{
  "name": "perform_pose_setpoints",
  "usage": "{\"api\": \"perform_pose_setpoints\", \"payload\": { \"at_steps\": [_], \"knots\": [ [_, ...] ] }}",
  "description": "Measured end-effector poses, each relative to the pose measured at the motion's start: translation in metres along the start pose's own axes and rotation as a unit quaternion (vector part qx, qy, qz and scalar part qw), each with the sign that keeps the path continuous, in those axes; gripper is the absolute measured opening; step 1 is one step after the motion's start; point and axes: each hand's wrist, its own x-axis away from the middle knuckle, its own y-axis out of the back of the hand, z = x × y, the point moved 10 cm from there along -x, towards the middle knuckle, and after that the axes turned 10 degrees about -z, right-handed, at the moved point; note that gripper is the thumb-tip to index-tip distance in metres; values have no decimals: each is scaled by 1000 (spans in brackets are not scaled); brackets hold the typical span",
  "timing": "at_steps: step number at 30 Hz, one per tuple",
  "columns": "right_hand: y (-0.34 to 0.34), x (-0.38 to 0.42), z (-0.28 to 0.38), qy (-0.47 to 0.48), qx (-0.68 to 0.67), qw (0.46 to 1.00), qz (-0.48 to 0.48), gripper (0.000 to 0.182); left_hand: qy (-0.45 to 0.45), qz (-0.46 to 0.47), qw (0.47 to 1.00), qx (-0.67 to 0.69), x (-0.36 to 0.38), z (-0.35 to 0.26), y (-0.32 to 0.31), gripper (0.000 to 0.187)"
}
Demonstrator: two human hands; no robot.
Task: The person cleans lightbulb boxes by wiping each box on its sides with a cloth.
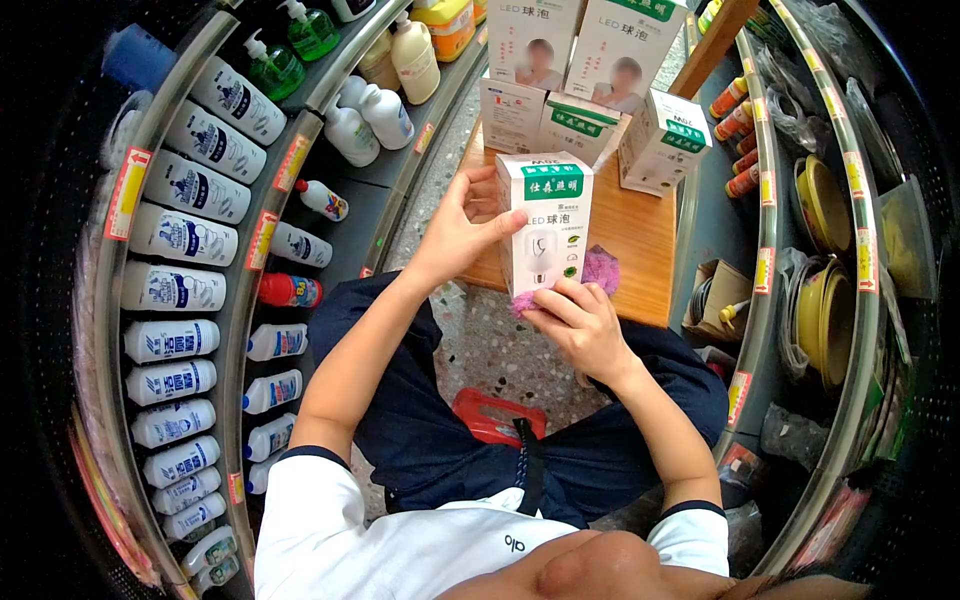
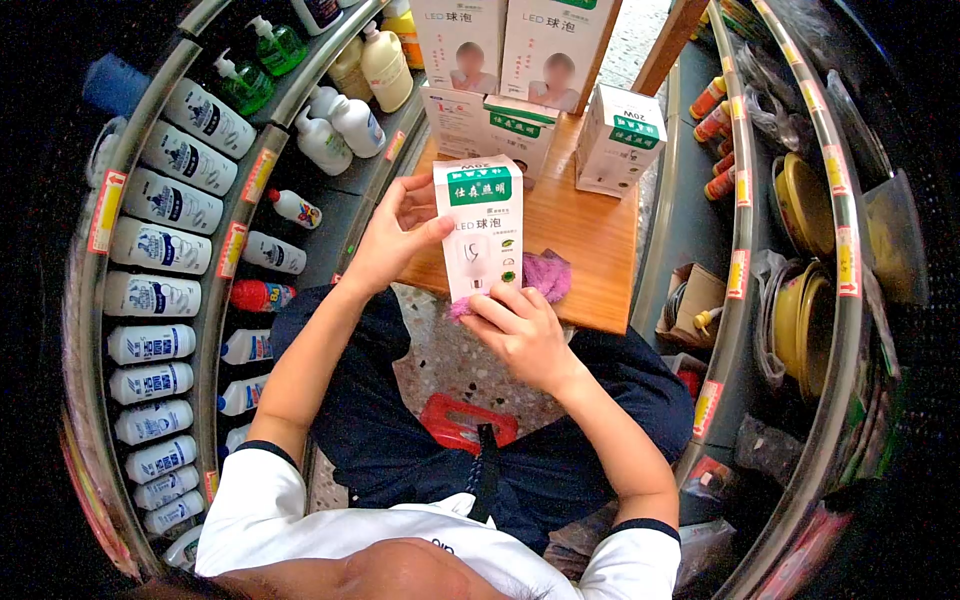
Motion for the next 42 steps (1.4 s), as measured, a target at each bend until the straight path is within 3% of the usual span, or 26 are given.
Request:
{"api": "perform_pose_setpoints", "payload": {
  "at_steps": [6, 12, 16, 20, 23, 26, 29, 30, 33, 36, 42],
  "knots": [
    [4, 6, -9, -10, -9, 1000, -1, 28, -3, -13, 1000, -1, -6, 5, 5, 89],
    [7, 23, -55, -75, 79, 994, 19, 24, -4, -64, 998, -24, -11, -2, 28, 86],
    [33, 22, -83, -166, 37, 982, -76, 30, -4, -76, 997, -29, -8, -3, 32, 89],
    [37, 11, -87, -262, -98, 948, -151, 33, -8, -105, 994, -39, -2, -10, 29, 90],
    [27, -6, -78, -278, -198, 926, -163, 33, -8, -109, 991, -82, 1, -12, 23, 95],
    [18, -18, -75, -290, -246, 909, -171, 33, -68, -98, 987, -110, 4, -24, 11, 98],
    [11, -18, -86, -320, -255, 891, -196, 29, -116, -89, 976, -160, 7, -29, 6, 81],
    [8, -14, -94, -344, -274, 872, -213, 31, -123, -83, 978, -145, 5, -30, 5, 74],
    [-14, 8, -122, -456, -410, 751, -246, 35, -9, -38, 999, 16, 4, -16, 4, 57],
    [-24, 15, -127, -502, -469, 682, -250, 37, -67, 1, 998, -9, 8, -18, -2, 48],
    [-28, 19, -131, -489, -522, 652, -254, 35, -25, 82, 992, 93, 17, -4, -16, 63]
  ]
}}
